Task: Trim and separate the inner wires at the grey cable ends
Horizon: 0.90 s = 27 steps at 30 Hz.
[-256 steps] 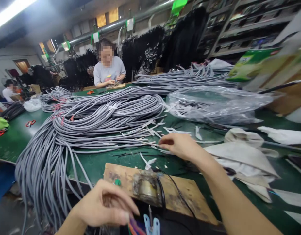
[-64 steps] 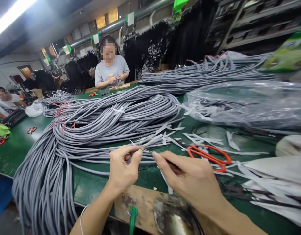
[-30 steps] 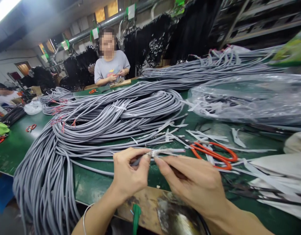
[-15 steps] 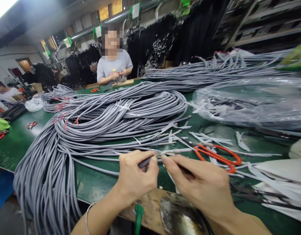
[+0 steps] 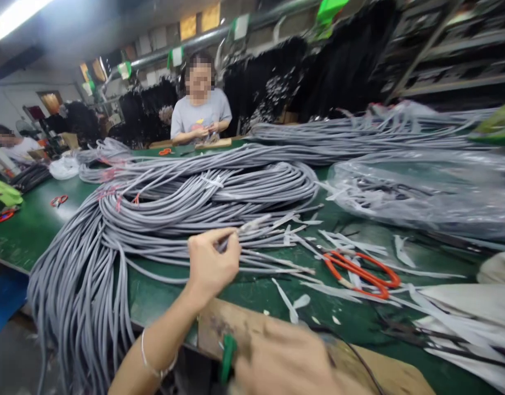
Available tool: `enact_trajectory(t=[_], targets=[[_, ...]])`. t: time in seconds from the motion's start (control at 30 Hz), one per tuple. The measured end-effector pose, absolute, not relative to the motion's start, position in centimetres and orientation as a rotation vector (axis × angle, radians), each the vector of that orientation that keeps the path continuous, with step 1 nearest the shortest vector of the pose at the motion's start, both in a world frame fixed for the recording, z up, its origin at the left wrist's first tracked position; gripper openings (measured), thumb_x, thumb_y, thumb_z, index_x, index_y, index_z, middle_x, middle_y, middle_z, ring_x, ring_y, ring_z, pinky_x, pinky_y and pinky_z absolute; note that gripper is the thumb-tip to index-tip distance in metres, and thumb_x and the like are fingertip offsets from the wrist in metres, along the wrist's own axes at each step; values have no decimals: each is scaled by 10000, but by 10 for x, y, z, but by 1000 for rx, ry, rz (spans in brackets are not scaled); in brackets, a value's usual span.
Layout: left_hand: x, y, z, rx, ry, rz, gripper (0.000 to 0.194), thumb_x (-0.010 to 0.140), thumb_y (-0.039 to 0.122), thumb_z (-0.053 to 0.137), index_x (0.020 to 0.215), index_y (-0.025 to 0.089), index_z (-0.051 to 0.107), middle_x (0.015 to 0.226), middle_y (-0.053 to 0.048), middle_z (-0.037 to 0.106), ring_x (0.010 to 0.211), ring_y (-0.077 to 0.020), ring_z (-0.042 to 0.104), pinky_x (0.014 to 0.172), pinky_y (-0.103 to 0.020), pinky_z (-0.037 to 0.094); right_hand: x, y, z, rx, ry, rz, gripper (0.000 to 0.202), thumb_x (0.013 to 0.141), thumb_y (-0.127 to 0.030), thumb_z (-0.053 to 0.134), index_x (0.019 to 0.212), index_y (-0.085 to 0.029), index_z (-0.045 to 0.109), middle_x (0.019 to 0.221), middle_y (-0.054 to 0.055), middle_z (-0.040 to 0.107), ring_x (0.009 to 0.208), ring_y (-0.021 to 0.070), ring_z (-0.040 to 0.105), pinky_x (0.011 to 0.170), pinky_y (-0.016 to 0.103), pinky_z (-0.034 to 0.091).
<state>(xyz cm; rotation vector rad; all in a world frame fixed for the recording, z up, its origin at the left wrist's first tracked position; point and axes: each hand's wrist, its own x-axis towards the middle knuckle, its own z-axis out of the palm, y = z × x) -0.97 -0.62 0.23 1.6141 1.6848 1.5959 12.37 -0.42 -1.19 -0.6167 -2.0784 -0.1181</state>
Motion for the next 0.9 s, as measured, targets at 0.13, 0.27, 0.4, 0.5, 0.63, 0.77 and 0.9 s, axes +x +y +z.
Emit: enact_trajectory(t=[0.13, 0.27, 0.4, 0.5, 0.63, 0.77, 0.9], targets=[[-11, -6, -1, 1758, 1652, 1547, 240, 798, 189, 553, 969, 142, 713, 747, -55, 673, 622, -134, 570, 574, -222, 457, 126, 2, -7, -655, -1852, -50, 331, 894, -203, 449, 570, -188, 516, 404, -55, 417, 338, 60, 391, 399, 189, 339], [-8, -11, -6, 1771, 1675, 1636, 210, 813, 172, 552, 946, 130, 709, 736, -58, 649, 640, -138, 567, 607, -239, 457, 131, 14, -3, -773, -1797, -73, 348, 894, -248, 477, 555, -175, 505, 373, -76, 319, 294, 44, 295, 348, 194, 259], [-7, -14, -5, 1893, 1672, 1641, 210, 851, 188, 510, 872, 119, 708, 688, -56, 645, 606, -133, 560, 602, -240, 447, 132, 16, -3, -747, -1871, -136, 407, 919, -252, 422, 526, -172, 490, 366, -69, 339, 286, 41, 294, 352, 194, 253], [-7, -15, -3, 1969, 1680, 1597, 234, 862, 183, 484, 847, 110, 705, 656, -56, 641, 577, -128, 550, 579, -233, 438, 130, 16, -4, -745, -1875, -166, 417, 926, -252, 409, 527, -167, 496, 369, -63, 374, 289, 41, 302, 360, 197, 256], [-7, -16, -2, 1992, 1670, 1583, 238, 859, 181, 482, 818, 104, 703, 626, -56, 641, 550, -126, 543, 549, -229, 425, 128, 17, -6, -751, -1877, -160, 416, 925, -255, 414, 523, -173, 480, 366, -62, 377, 294, 43, 305, 369, 197, 259], [-6, -16, -2, 1991, 1644, 1581, 239, 860, 181, 480, 824, 102, 703, 642, -64, 655, 559, -129, 551, 539, -229, 418, 127, 17, -7, -758, -1882, -100, 413, 920, -258, 423, 518, -177, 474, 370, -62, 373, 296, 41, 279, 357, 203, 240], [-6, -17, -1, 1985, 1632, 1580, 242, 862, 188, 479, 825, 113, 706, 649, -62, 662, 563, -130, 556, 542, -232, 426, 129, 17, -9, -770, -1884, 48, 391, 898, -259, 454, 518, -172, 488, 379, -67, 341, 315, 40, 261, 346, 199, 235]])
